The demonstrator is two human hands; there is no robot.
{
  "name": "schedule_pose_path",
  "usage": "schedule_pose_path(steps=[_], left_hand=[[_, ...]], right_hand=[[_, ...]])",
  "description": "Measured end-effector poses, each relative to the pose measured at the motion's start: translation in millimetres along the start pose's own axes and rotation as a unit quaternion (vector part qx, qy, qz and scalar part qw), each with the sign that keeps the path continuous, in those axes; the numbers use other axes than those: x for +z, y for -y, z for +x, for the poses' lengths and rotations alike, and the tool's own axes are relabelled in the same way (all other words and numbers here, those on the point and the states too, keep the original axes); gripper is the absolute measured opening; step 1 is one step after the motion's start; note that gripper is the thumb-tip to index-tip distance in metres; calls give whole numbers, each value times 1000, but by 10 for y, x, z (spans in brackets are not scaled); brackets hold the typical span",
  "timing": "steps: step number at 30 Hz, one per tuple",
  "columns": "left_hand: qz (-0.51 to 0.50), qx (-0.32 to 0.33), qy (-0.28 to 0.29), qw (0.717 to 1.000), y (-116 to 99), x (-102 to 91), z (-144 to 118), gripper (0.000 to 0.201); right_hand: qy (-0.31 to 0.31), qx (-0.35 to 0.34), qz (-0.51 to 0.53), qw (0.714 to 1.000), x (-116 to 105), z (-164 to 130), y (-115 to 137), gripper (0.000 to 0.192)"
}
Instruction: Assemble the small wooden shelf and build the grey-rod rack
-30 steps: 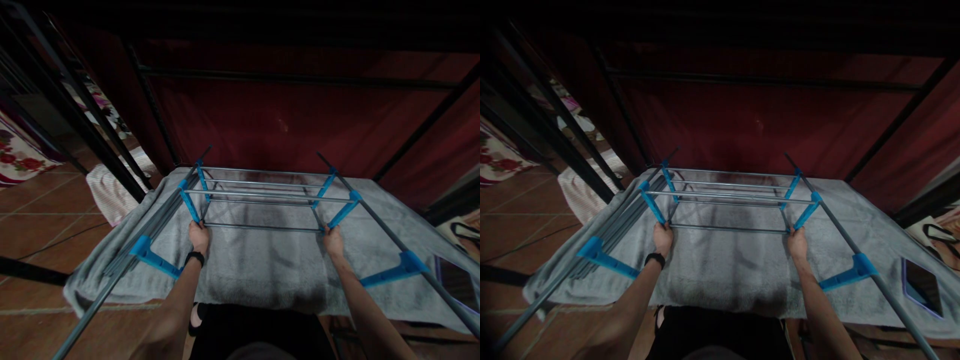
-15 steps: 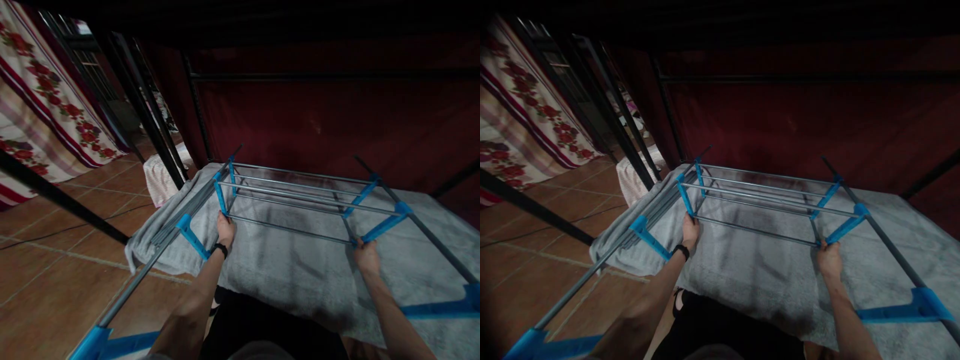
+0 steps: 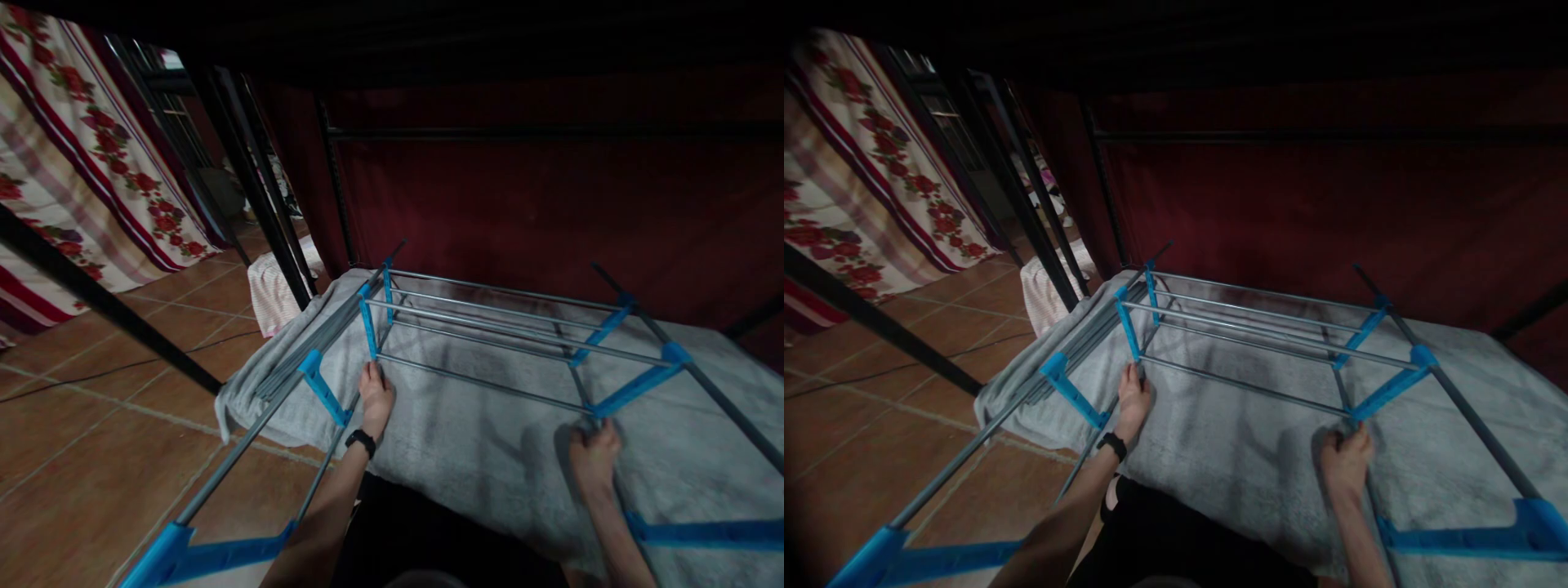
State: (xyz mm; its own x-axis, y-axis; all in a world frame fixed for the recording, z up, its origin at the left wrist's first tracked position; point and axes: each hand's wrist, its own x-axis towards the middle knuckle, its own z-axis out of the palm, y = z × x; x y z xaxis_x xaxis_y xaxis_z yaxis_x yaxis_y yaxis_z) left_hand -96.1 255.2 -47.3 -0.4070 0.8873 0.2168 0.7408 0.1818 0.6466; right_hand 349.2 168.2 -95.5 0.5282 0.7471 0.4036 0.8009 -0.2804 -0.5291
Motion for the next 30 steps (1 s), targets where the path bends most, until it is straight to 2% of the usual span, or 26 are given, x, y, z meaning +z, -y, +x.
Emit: schedule_pose_path(steps=[1,4,6,8,11,17,19,23,25,30], left_hand=[[-7,22,-8,1000,12,-10,-62,59],[-25,80,-15,996,35,-69,-224,52],[-43,95,-10,995,30,-129,-289,45],[-70,96,14,993,6,-193,-324,37],[-110,102,50,987,-59,-267,-367,31],[-128,116,70,982,-281,-290,-435,32],[-117,105,65,985,-364,-300,-365,32],[-85,39,8,996,-475,-384,-89,28],[-95,16,12,995,-517,-437,19,25],[-152,67,50,985,-734,-480,-19,22]], right_hand=[[2,-10,5,1000,42,-150,35,62],[38,-136,-6,990,155,-521,126,48],[48,-199,-33,978,186,-653,161,45],[47,-221,-54,973,179,-691,181,45],[48,-221,-73,971,139,-660,204,44],[61,-214,-102,969,100,-632,254,42],[63,-215,-107,969,93,-636,266,41],[62,-212,-105,970,80,-639,284,41],[61,-206,-101,971,77,-638,294,42],[65,-196,-90,974,70,-633,333,42]])
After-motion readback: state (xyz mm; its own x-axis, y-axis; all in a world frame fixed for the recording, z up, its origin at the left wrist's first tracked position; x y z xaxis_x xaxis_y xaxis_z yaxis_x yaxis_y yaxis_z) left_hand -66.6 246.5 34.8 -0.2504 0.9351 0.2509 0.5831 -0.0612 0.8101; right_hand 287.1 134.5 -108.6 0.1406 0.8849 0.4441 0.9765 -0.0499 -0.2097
